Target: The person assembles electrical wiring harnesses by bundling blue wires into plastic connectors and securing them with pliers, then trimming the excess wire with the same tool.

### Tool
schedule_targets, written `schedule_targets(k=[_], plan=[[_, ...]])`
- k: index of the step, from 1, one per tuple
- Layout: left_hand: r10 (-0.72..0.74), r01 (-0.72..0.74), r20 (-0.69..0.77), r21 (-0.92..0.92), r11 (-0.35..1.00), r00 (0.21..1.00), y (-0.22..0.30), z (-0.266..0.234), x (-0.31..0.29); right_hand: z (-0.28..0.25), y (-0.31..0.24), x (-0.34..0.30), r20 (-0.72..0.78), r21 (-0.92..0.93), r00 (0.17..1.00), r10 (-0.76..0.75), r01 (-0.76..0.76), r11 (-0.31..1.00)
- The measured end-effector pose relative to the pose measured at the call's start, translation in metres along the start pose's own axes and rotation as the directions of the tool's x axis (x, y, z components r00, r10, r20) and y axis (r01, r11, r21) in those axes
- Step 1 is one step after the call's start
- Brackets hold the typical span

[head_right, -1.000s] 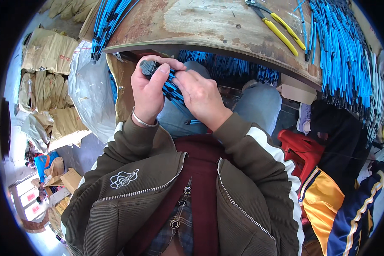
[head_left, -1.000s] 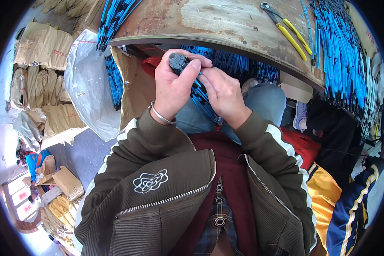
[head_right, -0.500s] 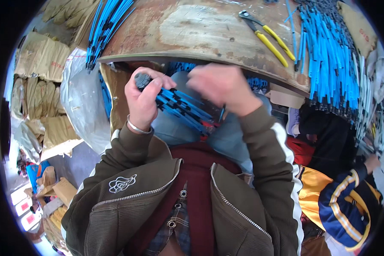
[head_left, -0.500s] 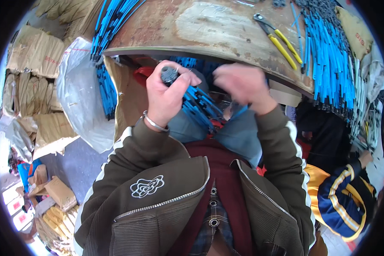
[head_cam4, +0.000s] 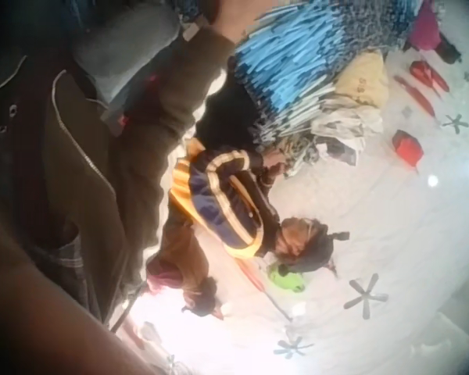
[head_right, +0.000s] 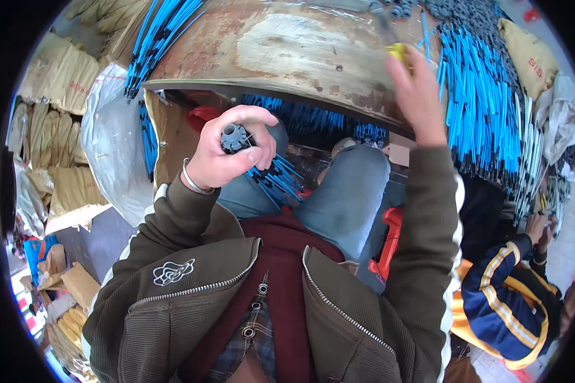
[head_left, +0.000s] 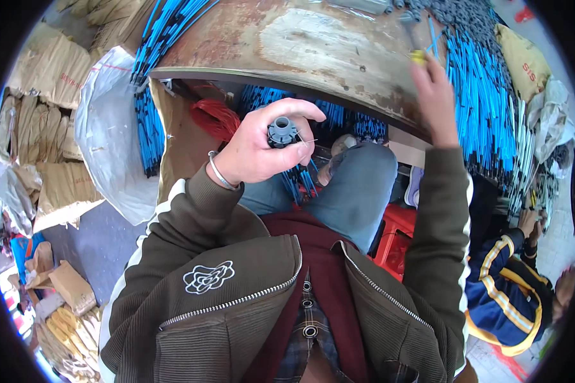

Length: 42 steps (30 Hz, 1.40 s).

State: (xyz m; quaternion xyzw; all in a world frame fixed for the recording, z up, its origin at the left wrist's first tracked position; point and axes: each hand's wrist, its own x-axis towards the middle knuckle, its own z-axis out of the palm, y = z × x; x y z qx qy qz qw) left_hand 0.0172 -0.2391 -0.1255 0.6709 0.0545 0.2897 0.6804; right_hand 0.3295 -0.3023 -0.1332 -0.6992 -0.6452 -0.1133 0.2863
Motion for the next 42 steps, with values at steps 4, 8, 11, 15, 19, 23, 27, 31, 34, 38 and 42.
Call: schedule_targets(k=[4, 8, 11, 15, 19, 23, 27, 31, 34, 38, 42], plan=[[-0.037, 0.036, -0.069, -0.016, 0.999, 0.997, 0.0, -0.002, -0.011, -0.044, -0.08, -0.036, 0.529, 0.83, 0.828, 0.187, -0.551, 0.087], [-0.049, 0.053, -0.071, 0.047, 0.997, 0.996, -0.002, 0.003, -0.006, -0.029, -0.12, -0.077, 0.497, 0.819, 0.86, 0.117, -0.509, 0.264], [-0.019, 0.019, -0.032, 0.017, 1.0, 0.999, -0.003, 0.007, -0.003, -0.025, -0.126, -0.082, 0.176, 0.642, 0.982, 0.072, -0.17, 0.748], [-0.027, 0.032, -0.064, 0.078, 0.996, 0.998, 0.0, 0.011, -0.005, -0.031, -0.111, -0.066, -0.032, 0.099, 0.965, -0.26, 0.261, 0.96], [-0.065, 0.087, -0.115, 0.198, 0.976, 0.991, 0.002, 0.014, -0.005, -0.04, -0.111, -0.055, -0.125, -0.27, 0.842, -0.525, 0.48, 0.835], [-0.234, 0.241, -0.122, 0.044, 0.969, 0.964, 0.009, 0.017, -0.006, -0.047, -0.119, -0.054, -0.096, -0.312, 0.864, -0.495, 0.446, 0.839], [-0.155, 0.176, -0.147, 0.149, 0.973, 0.977, 0.006, 0.014, -0.005, -0.044, -0.12, -0.061, -0.06, -0.307, 0.864, -0.5, 0.46, 0.833], [-0.126, 0.168, -0.187, 0.229, 0.959, 0.974, 0.004, 0.014, -0.006, -0.04, -0.128, -0.073, -0.044, -0.101, 0.938, -0.344, 0.338, 0.936], [-0.125, 0.158, -0.171, 0.192, 0.969, 0.977, 0.004, 0.016, -0.005, -0.057, -0.129, -0.067, 0.084, -0.056, 0.939, -0.333, 0.338, 0.939], [-0.069, 0.069, -0.008, 0.265, 0.962, 0.998, 0.005, 0.014, -0.007, -0.098, -0.127, -0.052, 0.498, 0.258, 0.813, -0.302, 0.193, 0.947], [-0.221, 0.204, 0.076, 0.184, 0.961, 0.972, 0.014, 0.017, -0.002, -0.098, -0.121, -0.062, 0.551, 0.354, 0.8, -0.236, 0.032, 0.935]])
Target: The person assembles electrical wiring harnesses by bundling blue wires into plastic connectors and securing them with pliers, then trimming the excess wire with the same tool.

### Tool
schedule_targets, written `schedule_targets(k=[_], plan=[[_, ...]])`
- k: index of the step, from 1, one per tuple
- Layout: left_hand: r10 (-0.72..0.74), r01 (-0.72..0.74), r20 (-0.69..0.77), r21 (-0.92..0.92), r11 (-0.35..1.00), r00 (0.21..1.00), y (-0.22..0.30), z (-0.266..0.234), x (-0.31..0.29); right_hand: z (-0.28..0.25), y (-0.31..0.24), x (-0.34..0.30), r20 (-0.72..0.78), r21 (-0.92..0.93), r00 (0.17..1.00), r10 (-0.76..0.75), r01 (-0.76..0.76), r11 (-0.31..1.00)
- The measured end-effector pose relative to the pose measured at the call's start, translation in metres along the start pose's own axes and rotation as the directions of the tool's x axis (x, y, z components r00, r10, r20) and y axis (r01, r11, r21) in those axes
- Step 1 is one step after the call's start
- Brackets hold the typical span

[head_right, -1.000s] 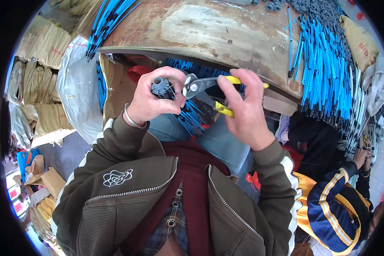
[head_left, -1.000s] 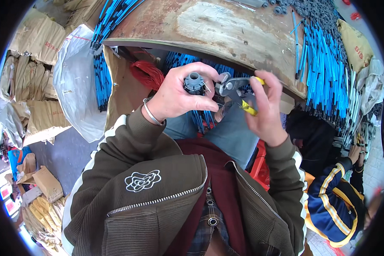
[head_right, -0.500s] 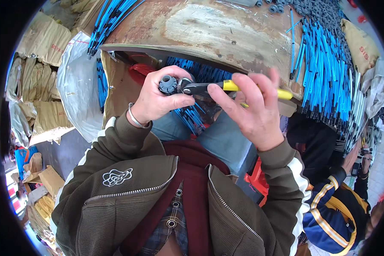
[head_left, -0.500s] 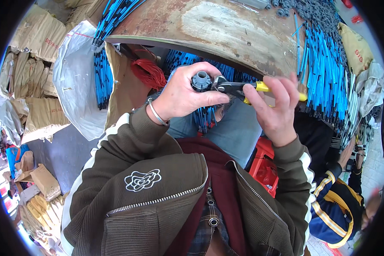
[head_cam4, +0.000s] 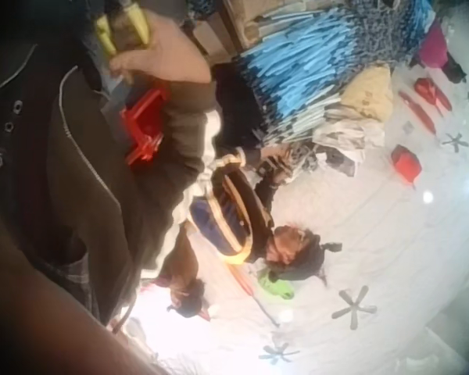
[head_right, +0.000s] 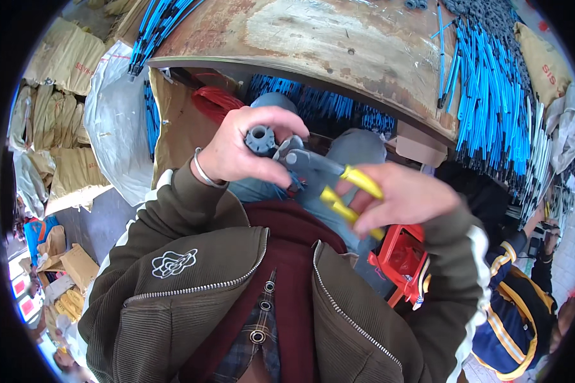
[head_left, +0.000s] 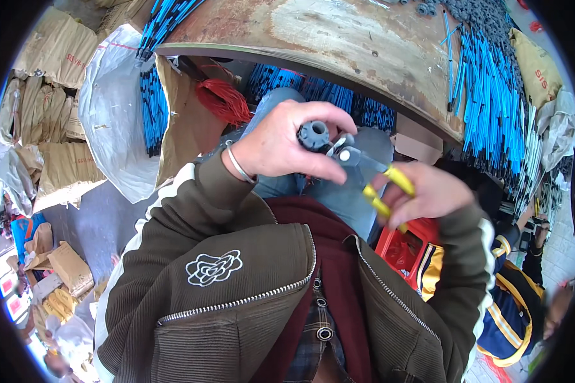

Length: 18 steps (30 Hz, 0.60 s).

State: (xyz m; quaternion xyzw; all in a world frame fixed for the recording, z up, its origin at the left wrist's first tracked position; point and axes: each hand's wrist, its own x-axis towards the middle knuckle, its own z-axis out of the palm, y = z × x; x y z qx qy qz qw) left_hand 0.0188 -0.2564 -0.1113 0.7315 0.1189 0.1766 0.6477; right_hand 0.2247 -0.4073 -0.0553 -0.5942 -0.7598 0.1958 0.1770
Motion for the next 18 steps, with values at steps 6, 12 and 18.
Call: schedule_targets(k=[6, 12, 18], plan=[[0.2, -0.208, 0.101, 0.076, 0.975, 0.975, -0.014, 0.002, -0.002, 0.017, 0.012, 0.001, 0.082, 0.331, 0.992, 0.093, -0.115, 0.937], [-0.015, 0.02, 0.04, -0.143, 0.989, 0.999, -0.012, -0.003, 0.005, 0.017, 0.005, 0.003, -0.152, -0.148, 0.988, 0.026, -0.049, 0.988], [0.117, -0.047, 0.105, -0.514, 0.856, 0.988, -0.025, -0.016, 0.005, 0.02, 0.009, 0.002, -0.109, 0.055, 0.989, 0.104, -0.099, 0.994]])
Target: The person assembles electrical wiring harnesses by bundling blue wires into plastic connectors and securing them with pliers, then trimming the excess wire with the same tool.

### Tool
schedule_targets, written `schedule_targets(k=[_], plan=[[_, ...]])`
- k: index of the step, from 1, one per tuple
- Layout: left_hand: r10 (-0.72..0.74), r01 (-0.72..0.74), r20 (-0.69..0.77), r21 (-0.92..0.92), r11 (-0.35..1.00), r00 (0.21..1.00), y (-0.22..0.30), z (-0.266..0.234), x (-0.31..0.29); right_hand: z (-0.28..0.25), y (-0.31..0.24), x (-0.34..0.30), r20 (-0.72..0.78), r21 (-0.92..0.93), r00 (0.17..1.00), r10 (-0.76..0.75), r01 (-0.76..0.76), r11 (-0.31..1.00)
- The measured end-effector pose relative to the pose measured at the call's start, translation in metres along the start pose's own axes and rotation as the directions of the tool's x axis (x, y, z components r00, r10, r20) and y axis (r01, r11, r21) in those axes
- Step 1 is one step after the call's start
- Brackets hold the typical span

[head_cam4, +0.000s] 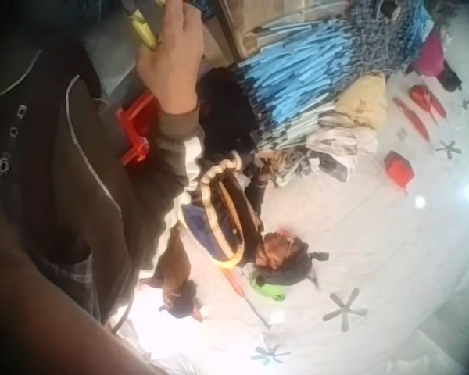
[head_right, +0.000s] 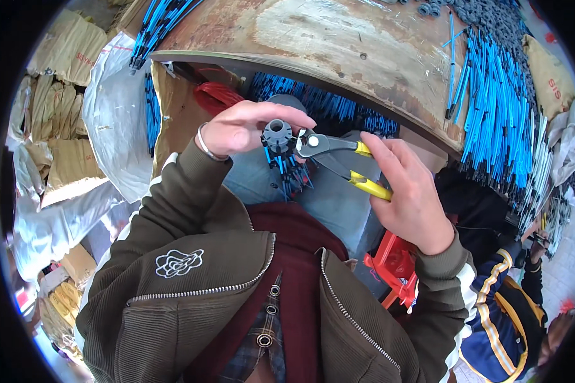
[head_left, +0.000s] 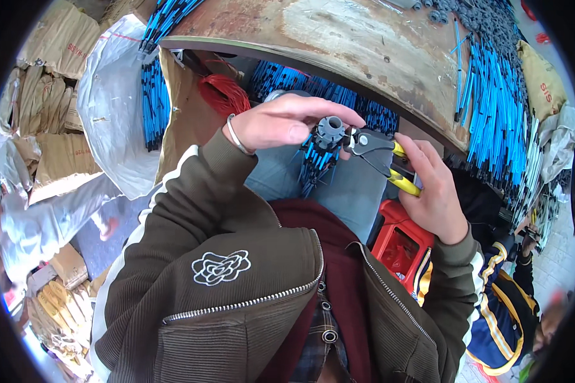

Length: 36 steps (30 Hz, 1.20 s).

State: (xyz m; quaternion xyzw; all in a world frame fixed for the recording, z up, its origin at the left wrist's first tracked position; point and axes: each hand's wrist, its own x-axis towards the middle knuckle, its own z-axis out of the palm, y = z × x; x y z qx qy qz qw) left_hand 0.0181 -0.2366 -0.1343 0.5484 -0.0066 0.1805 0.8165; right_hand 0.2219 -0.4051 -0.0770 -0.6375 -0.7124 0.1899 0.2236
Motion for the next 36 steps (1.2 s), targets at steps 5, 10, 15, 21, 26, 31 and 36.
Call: schedule_targets(k=[5, 10, 15, 21, 26, 31, 36], plan=[[-0.003, 0.002, 0.151, 0.004, 1.0, 0.988, -0.006, -0.022, -0.004, 0.001, -0.004, 0.008, 0.055, 0.056, 0.998, 0.015, -0.018, 0.998], [0.149, -0.185, 0.281, 0.106, 0.977, 0.948, -0.014, -0.026, 0.0, 0.002, 0.001, 0.008, 0.07, 0.046, 0.998, 0.0, -0.003, 0.999], [0.166, -0.242, 0.376, 0.163, 0.957, 0.912, -0.014, -0.019, 0.003, 0.0, 0.005, 0.008, 0.057, 0.019, 0.996, -0.065, 0.064, 0.998], [0.158, -0.26, 0.402, 0.211, 0.942, 0.902, -0.009, -0.001, 0.003, -0.006, 0.005, 0.005, 0.068, 0.02, 0.995, -0.073, 0.071, 0.997], [0.249, -0.436, 0.55, 0.239, 0.868, 0.797, -0.014, 0.011, 0.013, -0.012, 0.013, -0.002, 0.12, -0.006, 0.986, -0.112, 0.113, 0.994], [0.045, -0.135, 0.286, 0.301, 0.944, 0.957, -0.006, 0.012, 0.006, -0.003, 0.009, -0.008, -0.034, -0.035, 0.999, -0.039, 0.038, 0.999], [0.082, -0.011, -0.148, 0.425, 0.905, 0.986, -0.013, 0.022, -0.002, -0.023, -0.005, -0.001, -0.005, -0.162, 0.996, -0.091, 0.089, 0.983]])
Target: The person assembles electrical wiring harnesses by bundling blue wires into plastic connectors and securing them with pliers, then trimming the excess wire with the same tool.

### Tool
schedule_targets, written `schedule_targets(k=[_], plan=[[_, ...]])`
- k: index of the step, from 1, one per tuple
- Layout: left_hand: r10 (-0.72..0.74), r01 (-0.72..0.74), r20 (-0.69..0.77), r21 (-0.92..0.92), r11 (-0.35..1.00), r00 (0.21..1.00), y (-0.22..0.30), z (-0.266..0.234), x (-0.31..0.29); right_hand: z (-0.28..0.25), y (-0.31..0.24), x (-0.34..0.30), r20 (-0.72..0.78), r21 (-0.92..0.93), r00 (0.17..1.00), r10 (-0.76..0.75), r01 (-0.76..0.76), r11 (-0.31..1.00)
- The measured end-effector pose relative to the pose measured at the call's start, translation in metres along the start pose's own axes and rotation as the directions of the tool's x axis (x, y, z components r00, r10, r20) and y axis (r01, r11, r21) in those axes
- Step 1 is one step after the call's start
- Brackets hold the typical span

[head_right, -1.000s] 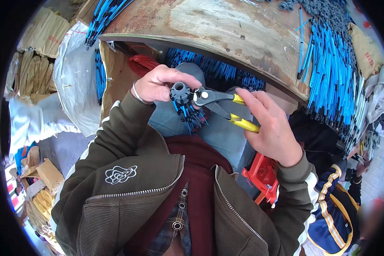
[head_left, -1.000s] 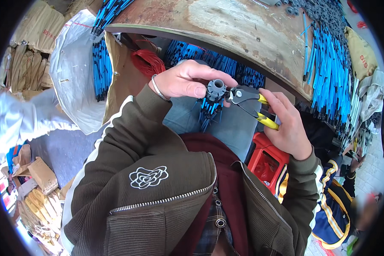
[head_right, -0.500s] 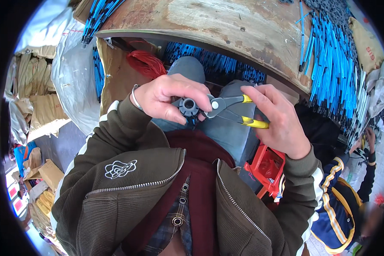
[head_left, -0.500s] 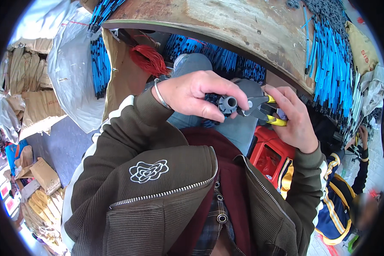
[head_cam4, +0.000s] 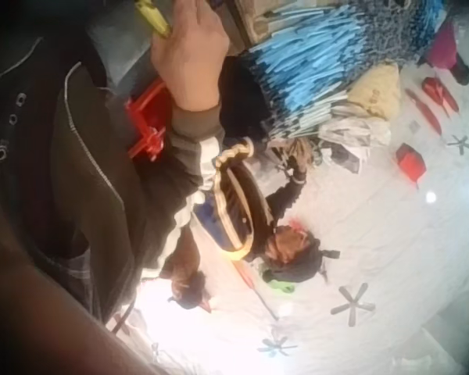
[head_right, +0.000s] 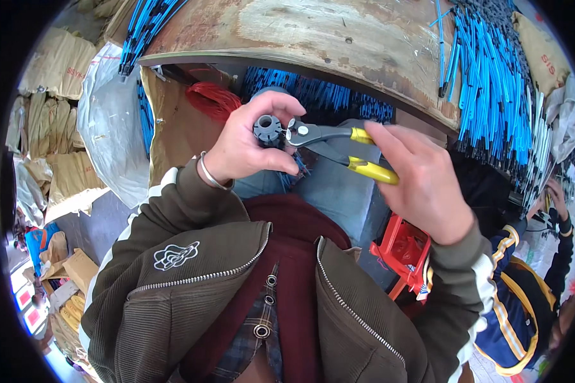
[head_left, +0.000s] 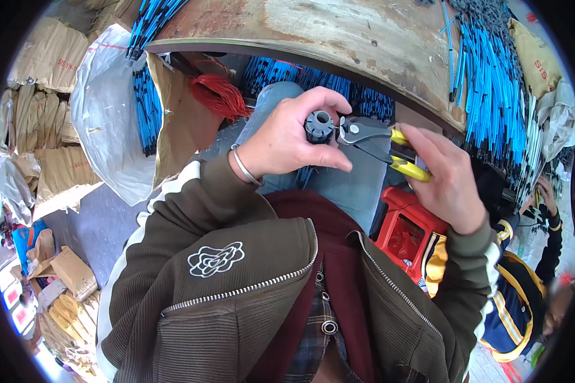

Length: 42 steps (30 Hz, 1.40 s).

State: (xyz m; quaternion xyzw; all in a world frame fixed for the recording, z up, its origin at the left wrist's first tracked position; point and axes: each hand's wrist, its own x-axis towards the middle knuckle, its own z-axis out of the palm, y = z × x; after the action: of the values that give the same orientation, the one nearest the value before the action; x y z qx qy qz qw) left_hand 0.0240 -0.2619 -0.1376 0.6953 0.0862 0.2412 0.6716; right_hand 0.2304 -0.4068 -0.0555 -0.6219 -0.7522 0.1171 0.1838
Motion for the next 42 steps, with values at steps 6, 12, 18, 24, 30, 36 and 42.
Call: schedule_targets(k=[6, 12, 18, 24, 30, 36, 42], plan=[[0.166, -0.189, 0.143, 0.167, 0.968, 0.976, 0.002, -0.007, 0.0, 0.017, 0.023, -0.009, 0.856, 0.514, 0.511, -0.08, -0.821, 0.25], [0.119, -0.139, 0.178, 0.105, 0.985, 0.977, -0.002, -0.01, -0.002, 0.036, 0.011, -0.007, 0.757, 0.653, 0.64, -0.132, -0.731, 0.197], [-0.11, 0.102, 0.12, 0.071, 0.992, 0.987, 0.009, -0.014, 0.002, 0.015, 0.013, -0.006, 0.467, 0.481, 0.882, 0.057, -0.307, 0.821], [0.2, -0.226, 0.252, 0.076, 0.971, 0.947, -0.003, -0.017, 0.005, 0.06, 0.014, -0.023, 0.733, 0.459, 0.45, -0.51, -0.881, -0.116], [0.036, -0.04, 0.023, 0.194, 0.98, 0.999, 0.006, -0.008, 0.001, 0.012, 0.006, -0.006, 0.213, 0.198, 0.977, -0.023, -0.02, 0.98], [0.164, -0.208, 0.27, 0.14, 0.968, 0.949, 0.004, -0.007, 0.01, 0.054, 0.037, -0.023, 0.839, 0.395, 0.379, -0.39, -0.918, -0.043], [0.103, -0.111, 0.049, 0.19, 0.975, 0.993, 0.001, 0.0, 0.006, 0.034, 0.012, -0.015, 0.611, 0.555, 0.79, 0.051, -0.474, 0.684]])
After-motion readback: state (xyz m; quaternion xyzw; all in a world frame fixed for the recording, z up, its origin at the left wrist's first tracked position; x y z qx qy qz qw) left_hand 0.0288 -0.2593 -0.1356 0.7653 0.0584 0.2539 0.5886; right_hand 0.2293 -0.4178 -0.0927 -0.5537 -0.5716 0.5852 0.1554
